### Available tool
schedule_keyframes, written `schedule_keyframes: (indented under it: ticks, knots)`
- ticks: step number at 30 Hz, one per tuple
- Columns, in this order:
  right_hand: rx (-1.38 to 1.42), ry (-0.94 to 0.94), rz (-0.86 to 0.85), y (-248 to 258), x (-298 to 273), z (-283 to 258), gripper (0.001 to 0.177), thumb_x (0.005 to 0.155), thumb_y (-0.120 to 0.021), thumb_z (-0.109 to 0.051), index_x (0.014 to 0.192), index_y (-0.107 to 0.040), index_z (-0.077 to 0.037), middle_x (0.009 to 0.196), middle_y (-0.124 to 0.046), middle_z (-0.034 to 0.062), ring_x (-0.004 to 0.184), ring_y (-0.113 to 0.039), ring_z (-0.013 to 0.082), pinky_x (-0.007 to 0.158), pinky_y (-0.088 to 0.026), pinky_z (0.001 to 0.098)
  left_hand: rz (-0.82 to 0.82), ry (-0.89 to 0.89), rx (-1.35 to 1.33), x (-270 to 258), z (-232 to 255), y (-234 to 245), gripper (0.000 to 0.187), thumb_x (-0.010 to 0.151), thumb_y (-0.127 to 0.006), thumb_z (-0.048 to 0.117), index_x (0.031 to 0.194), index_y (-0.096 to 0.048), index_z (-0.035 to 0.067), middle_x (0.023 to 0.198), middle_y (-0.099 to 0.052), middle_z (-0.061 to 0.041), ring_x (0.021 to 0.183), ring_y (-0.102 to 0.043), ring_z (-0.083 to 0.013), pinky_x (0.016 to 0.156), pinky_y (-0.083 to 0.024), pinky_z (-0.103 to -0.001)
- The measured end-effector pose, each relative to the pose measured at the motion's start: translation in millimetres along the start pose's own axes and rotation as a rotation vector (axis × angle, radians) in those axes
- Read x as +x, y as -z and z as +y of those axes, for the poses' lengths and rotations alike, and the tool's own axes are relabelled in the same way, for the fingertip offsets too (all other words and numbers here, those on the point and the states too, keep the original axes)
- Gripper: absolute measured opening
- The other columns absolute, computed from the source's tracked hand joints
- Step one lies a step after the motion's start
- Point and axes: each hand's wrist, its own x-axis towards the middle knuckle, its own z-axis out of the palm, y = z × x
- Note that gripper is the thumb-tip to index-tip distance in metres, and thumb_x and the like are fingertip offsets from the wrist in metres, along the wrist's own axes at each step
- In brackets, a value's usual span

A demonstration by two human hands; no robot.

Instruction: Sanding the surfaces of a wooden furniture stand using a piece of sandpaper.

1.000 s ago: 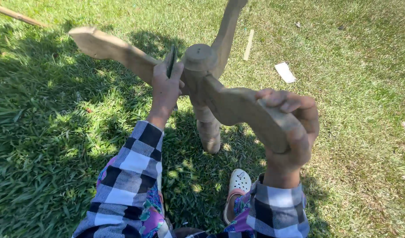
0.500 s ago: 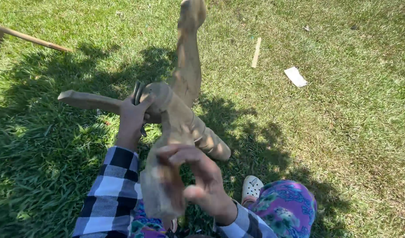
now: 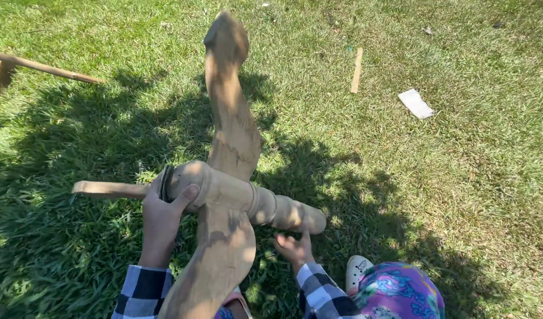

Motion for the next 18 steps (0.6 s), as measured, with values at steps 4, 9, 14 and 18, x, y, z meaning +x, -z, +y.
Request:
schedule_keyframes:
  ticks: [4,9,14,18]
  knots:
    - [0.495,-0.202,-0.462,-22,9,9,0.091,0.081,-0.068,-0.068,0.149,-0.044,-0.013,0.150,-0.053,0.0116,0.129,-0.056,0.0362,0.106,-0.043,0.0608,0.038,0.040,0.088,-5,-8,10,0.078,0.079,-0.084,0.037,0.140,-0.056,-0.003,0.128,-0.069,-0.013,0.114,-0.067,-0.0204,0.097,-0.053,-0.034]
    - [0.499,-0.038,-0.352,-57,-18,23,0.089,0.085,-0.061,-0.073,0.154,-0.043,-0.020,0.154,-0.049,0.0113,0.139,-0.045,0.0373,0.117,-0.030,0.0630,0.114,0.127,0.257,-9,-53,34,0.079,0.081,-0.083,0.037,0.142,-0.052,-0.003,0.130,-0.067,-0.014,0.117,-0.065,-0.0220,0.100,-0.050,-0.036]
    - [0.141,0.041,-0.302,-41,28,31,0.090,0.082,-0.051,-0.078,0.152,-0.042,-0.023,0.155,-0.049,0.0071,0.139,-0.047,0.0364,0.114,-0.027,0.0717,0.174,0.171,0.081,-16,-85,60,0.064,0.085,-0.078,0.031,0.135,-0.056,-0.002,0.127,-0.066,-0.011,0.115,-0.063,-0.0199,0.099,-0.049,-0.035]
    - [0.264,-0.101,-0.230,-45,-10,12,0.095,0.085,-0.051,-0.081,0.154,-0.044,-0.017,0.155,-0.046,0.0171,0.135,-0.044,0.0448,0.109,-0.031,0.0708,0.167,0.217,0.040,-20,-75,62,0.056,0.088,-0.078,0.033,0.128,-0.059,0.000,0.114,-0.068,-0.005,0.100,-0.065,-0.0123,0.085,-0.052,-0.028]
